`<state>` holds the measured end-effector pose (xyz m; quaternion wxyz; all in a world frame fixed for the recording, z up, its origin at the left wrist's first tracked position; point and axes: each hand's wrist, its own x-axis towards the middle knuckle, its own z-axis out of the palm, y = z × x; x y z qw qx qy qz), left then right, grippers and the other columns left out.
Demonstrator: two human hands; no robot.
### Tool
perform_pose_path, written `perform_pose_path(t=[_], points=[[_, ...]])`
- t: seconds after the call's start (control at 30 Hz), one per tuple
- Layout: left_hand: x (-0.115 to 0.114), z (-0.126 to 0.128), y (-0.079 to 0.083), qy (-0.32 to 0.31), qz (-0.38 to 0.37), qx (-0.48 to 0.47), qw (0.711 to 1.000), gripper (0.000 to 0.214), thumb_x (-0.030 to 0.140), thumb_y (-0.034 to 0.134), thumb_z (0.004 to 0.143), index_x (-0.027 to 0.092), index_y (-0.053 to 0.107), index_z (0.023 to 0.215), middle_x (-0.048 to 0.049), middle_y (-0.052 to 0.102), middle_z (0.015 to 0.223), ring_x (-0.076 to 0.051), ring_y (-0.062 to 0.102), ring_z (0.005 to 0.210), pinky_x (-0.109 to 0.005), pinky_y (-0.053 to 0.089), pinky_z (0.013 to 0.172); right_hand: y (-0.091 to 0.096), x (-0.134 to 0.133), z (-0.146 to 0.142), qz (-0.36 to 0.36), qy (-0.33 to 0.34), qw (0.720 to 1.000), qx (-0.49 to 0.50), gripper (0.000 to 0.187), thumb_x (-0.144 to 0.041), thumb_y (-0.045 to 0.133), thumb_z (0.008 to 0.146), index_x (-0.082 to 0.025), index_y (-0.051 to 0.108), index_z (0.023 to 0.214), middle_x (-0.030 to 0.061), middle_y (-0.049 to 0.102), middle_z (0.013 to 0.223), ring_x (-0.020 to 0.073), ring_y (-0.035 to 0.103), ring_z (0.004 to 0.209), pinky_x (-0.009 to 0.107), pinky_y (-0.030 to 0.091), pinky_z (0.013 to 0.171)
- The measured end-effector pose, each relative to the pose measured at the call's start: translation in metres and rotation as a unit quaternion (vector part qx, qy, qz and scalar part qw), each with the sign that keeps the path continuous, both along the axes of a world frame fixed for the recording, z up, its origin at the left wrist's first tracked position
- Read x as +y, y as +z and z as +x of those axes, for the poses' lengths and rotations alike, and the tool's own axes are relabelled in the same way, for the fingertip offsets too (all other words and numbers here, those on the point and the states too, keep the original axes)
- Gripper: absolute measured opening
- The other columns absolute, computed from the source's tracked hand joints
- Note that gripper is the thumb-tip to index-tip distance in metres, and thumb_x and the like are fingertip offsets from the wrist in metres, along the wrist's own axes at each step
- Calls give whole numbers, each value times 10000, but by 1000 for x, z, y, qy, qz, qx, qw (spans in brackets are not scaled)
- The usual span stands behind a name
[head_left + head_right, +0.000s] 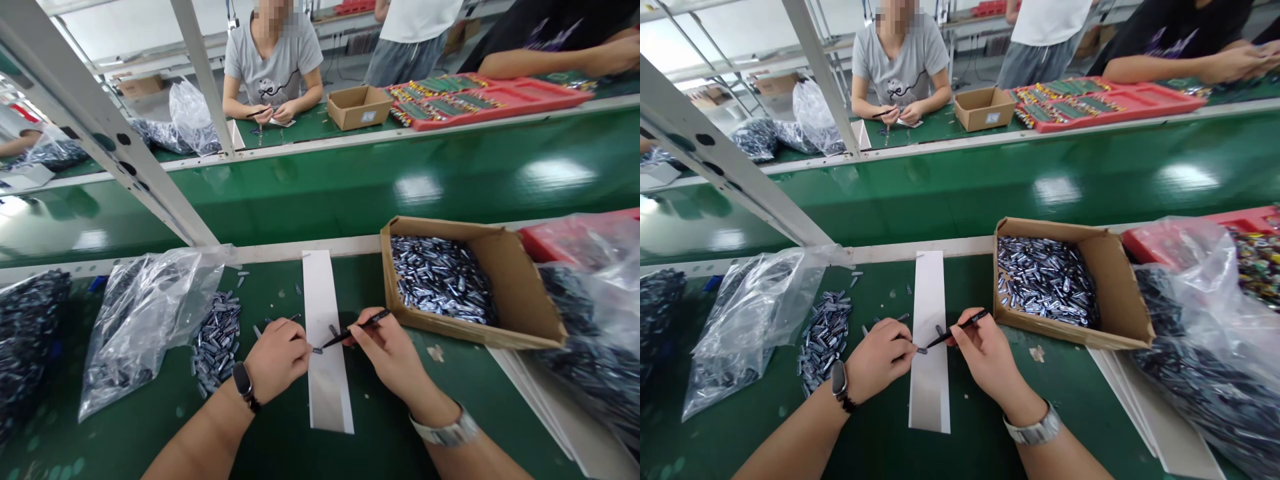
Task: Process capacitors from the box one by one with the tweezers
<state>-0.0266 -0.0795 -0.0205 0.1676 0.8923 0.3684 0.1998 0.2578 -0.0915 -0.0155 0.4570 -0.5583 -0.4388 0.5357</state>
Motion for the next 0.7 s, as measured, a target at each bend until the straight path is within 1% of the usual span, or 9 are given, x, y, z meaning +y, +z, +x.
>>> perform_pose_path(t=[0.13, 0.27, 0.37, 0.47, 0.57, 0.63, 0.7], points=[[-1, 1, 0, 3, -10, 1, 1000, 186, 97, 861, 1138, 232, 923, 1027, -54, 853, 1069, -248, 799, 1010, -398, 713, 977, 0, -1, 0, -1, 7, 1000, 0, 768, -1081, 950, 912, -382, 656, 1036, 36, 810, 889, 356, 885, 778, 569, 839, 833], [-2, 1, 2, 2, -33, 32, 999, 200, 86, 869, 1131, 266, 957, 1141, -48, 851, 1120, -259, 807, 1058, -409, 711, 1015, -2, -2, 1, 4, 10, 1000, 3, 756, -1072, 945, 926, -382, 655, 1036, 34, 809, 907, 353, 894, 799, 553, 832, 826], [-3, 0, 8, -17, -44, 62, 997, 252, 83, 877, 1131, 294, 980, 1223, -51, 850, 1175, -267, 800, 1113, -414, 703, 1042, -3, -2, 1, 6, 6, 1000, 2, 752, -1067, 945, 930, -377, 666, 1036, 34, 800, 907, 353, 891, 807, 551, 832, 820], [-5, 0, 14, -18, -44, 92, 995, 256, 104, 865, 1165, 300, 985, 1275, -56, 844, 1188, -273, 783, 1139, -418, 692, 1049, -6, -3, 0, 7, 2, 1000, 4, 755, -1069, 955, 919, -376, 677, 1031, 38, 803, 910, 352, 889, 809, 557, 838, 830], [-7, 1, 17, -12, -41, 113, 993, 243, 109, 869, 1172, 292, 984, 1284, -57, 838, 1159, -280, 778, 1139, -417, 684, 1023, -10, -5, -1, 20, -18, 999, 23, 747, -1049, 967, 931, -367, 685, 1046, 29, 811, 924, 315, 874, 769, 522, 837, 808], [-8, 2, 16, -8, -41, 113, 993, 240, 98, 887, 1153, 286, 984, 1267, -54, 838, 1142, -282, 786, 1138, -416, 685, 1016, -12, -6, 0, 35, -36, 998, 27, 738, -1027, 970, 953, -353, 688, 1060, 22, 816, 944, 280, 864, 739, 478, 827, 776], [-9, 3, 13, -3, -42, 107, 993, 250, 82, 899, 1133, 286, 982, 1250, -48, 838, 1134, -282, 798, 1136, -416, 688, 1017, -13, -6, 1, 46, -36, 998, 25, 726, -1005, 970, 973, -343, 689, 1066, 19, 819, 954, 265, 872, 741, 445, 819, 762]])
